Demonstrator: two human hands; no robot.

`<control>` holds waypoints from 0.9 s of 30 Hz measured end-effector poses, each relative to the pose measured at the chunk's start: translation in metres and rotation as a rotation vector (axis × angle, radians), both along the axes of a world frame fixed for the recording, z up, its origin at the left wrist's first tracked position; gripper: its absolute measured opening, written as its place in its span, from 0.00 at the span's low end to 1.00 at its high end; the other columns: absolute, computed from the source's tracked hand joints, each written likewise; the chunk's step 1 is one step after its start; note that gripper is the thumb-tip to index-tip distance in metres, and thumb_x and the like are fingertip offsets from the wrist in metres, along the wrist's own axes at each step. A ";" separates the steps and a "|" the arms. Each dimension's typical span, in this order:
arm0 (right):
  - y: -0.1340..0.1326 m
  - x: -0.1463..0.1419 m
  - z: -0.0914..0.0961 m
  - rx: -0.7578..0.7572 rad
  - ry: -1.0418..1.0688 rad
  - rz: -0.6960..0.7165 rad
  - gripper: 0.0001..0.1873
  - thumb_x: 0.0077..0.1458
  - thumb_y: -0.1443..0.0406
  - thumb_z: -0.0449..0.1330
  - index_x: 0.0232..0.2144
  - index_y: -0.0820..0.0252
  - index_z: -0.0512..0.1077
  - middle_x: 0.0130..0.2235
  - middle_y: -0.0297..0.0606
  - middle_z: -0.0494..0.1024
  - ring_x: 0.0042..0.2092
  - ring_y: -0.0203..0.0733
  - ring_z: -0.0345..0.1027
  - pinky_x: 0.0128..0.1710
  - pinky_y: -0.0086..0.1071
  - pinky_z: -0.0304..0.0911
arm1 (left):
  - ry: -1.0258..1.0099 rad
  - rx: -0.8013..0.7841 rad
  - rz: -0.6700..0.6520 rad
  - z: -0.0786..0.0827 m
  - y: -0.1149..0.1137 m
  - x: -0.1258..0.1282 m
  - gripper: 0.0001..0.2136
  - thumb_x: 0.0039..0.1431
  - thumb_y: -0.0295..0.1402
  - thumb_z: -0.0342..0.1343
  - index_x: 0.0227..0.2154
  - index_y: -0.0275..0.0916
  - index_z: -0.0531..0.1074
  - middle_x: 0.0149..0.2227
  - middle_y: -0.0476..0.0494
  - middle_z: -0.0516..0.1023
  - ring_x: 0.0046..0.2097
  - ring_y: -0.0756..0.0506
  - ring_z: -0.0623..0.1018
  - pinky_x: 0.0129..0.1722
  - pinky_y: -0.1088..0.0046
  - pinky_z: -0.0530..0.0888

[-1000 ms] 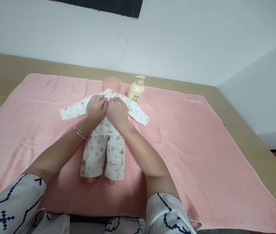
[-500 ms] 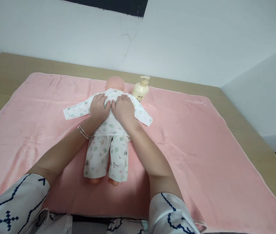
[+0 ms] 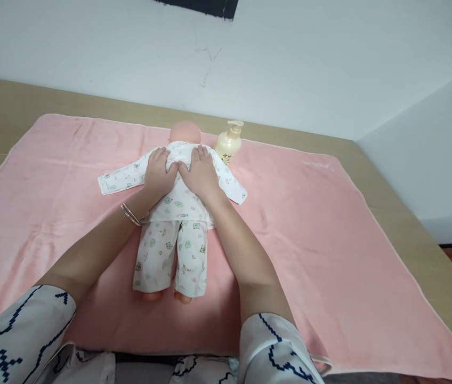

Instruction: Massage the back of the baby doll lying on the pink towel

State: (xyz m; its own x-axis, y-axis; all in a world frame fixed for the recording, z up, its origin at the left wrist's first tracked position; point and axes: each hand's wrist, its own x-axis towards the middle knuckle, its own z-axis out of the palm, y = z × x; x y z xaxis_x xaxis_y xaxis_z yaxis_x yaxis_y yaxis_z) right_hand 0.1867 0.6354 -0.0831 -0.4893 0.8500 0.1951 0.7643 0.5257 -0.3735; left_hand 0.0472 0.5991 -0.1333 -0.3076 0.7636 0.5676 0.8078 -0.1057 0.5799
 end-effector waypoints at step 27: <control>-0.033 -0.011 0.012 0.219 -0.176 -0.029 0.28 0.69 0.63 0.41 0.57 0.83 0.67 0.60 0.65 0.68 0.63 0.60 0.60 0.64 0.47 0.53 | 0.119 0.040 0.012 0.009 -0.012 0.002 0.16 0.63 0.34 0.48 0.45 0.33 0.76 0.53 0.34 0.78 0.57 0.38 0.74 0.62 0.56 0.68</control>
